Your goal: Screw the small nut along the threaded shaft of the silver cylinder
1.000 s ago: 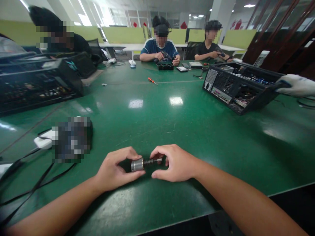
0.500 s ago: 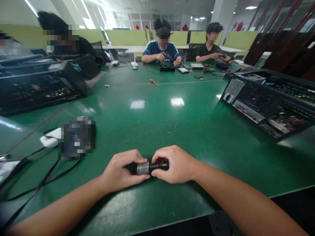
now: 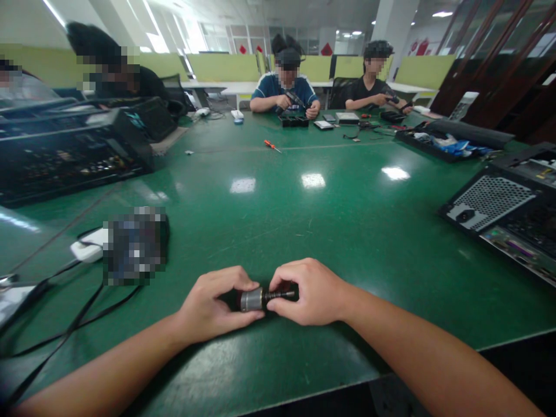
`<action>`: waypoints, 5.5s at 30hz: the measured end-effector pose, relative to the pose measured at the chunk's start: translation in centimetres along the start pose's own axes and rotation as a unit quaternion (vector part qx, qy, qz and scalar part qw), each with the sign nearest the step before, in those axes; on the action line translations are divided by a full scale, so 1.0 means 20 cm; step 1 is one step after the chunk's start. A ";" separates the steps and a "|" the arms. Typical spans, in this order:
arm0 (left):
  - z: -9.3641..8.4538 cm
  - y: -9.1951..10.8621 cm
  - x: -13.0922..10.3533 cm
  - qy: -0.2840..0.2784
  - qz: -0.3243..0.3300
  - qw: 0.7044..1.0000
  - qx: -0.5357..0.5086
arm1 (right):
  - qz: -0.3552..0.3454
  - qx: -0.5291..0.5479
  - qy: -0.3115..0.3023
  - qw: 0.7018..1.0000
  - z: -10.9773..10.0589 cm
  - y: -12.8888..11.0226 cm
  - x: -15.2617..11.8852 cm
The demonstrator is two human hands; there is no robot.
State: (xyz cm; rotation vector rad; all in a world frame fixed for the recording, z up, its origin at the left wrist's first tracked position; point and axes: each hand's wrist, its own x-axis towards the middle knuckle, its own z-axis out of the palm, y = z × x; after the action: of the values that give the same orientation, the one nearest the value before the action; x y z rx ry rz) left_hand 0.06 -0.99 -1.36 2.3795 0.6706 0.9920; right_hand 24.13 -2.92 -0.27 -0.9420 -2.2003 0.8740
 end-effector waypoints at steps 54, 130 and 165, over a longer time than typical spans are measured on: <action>-0.04 0.01 0.00 0.008 0.022 1.000 0.015 | -0.019 -0.066 -0.004 0.998 -0.09 0.01 -0.04; -0.10 -1.03 0.85 0.197 -0.273 0.942 -0.005 | 0.171 0.355 0.415 0.820 -0.36 0.92 0.89; 0.01 -0.62 0.61 0.165 -0.208 0.963 -0.037 | 0.169 0.321 0.335 0.870 -0.23 0.61 0.66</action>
State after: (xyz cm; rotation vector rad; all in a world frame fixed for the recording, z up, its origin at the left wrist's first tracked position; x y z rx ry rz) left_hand 4.61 15.70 -2.54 1.9072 1.1752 1.2026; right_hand 24.56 15.35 -3.27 -1.0777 -1.0600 1.1206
